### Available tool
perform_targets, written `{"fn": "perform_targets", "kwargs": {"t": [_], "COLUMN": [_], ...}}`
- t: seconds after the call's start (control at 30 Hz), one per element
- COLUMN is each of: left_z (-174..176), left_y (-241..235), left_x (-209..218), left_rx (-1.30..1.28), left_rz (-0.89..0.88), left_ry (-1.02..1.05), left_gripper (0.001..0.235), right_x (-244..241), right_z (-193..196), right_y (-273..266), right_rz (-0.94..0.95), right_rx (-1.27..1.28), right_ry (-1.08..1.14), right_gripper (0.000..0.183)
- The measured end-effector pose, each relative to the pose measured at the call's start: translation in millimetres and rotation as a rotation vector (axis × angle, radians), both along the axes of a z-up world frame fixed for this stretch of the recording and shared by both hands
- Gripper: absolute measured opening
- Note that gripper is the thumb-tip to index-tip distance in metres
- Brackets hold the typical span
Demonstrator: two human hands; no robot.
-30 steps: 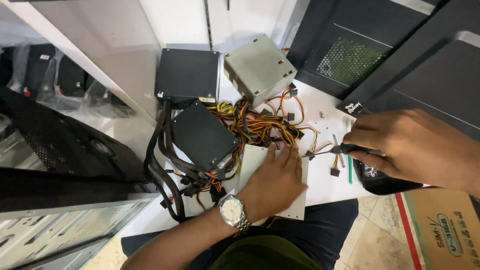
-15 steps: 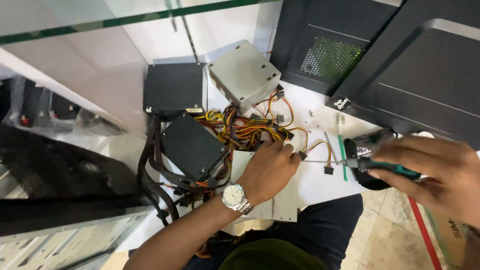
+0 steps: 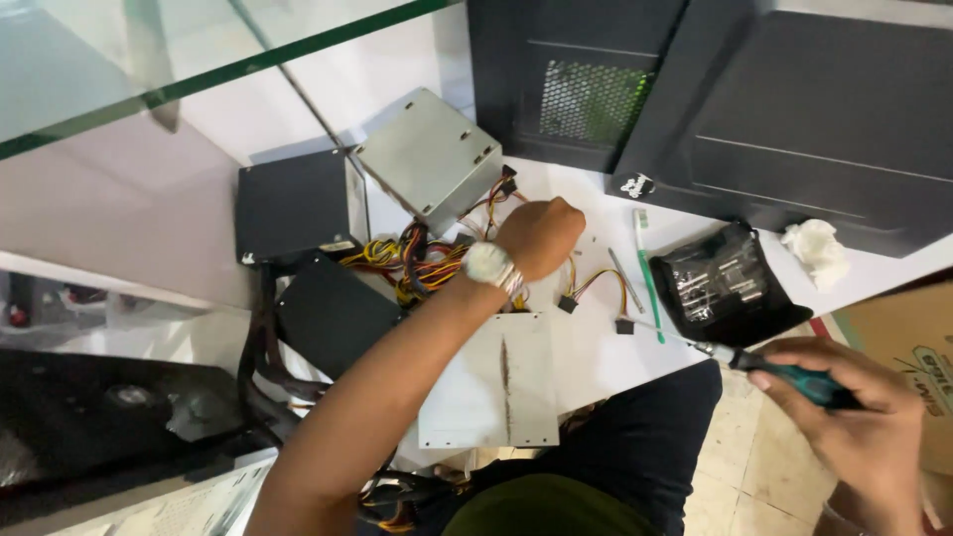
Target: The person uses a screwdriver to remove screws from a computer power supply unit, then uses a toothbrush to clean the exterior metal casing. The person rotates the unit to access different sides while brushing.
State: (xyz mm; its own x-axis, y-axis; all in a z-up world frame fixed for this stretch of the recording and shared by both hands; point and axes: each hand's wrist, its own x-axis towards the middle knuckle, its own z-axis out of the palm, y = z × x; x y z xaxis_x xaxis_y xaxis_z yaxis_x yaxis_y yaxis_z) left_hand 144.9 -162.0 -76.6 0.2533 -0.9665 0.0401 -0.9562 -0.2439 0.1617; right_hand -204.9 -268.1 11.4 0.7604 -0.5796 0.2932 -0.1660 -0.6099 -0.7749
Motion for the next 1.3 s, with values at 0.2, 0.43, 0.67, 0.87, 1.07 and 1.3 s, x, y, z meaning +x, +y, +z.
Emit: {"fn": "perform_targets", "kwargs": {"t": [0.2, 0.43, 0.67, 0.87, 1.07, 1.3], "left_z": [-41.5, -12.3, 101.0, 119.2, 84.3, 68.4], "left_y": [-37.5, -14.0, 83.6, 178.4, 211.5, 190.7], "left_x": [21.2, 13.5, -37.5, -102.2, -138.7, -171.9], "left_rx": [0.156, 0.1, -0.194, -0.361, -0.297, -0.396], "left_rz": [0.017, -0.047, 0.031, 0.169, 0.342, 0.516], "left_ry": [0.055, -0.09, -0.034, 0.035, 0.113, 0.311], "left_gripper": [0.038, 0.034, 0.02, 0.038, 0.088, 0.096], "right_x": [-12.6, -13.4, -2.0, 19.3, 46.7, 88.9], "right_z": [-6.3, -5.4, 0.7, 16.6, 30.8, 102.7], "right_y": [2.6, 3.0, 14.3, 23.5, 40.2, 56.2], "right_rz": [-0.011, -0.013, -0.128, -0.079, -0.097, 0.134], "right_rx": [0.029, 0.053, 0.088, 0.052, 0.168, -0.139], "right_ry": [0.01, 0.021, 0.048, 0.028, 0.019, 0.363], "right_gripper": [0.023, 0.025, 0.016, 0.013, 0.022, 0.031]}}
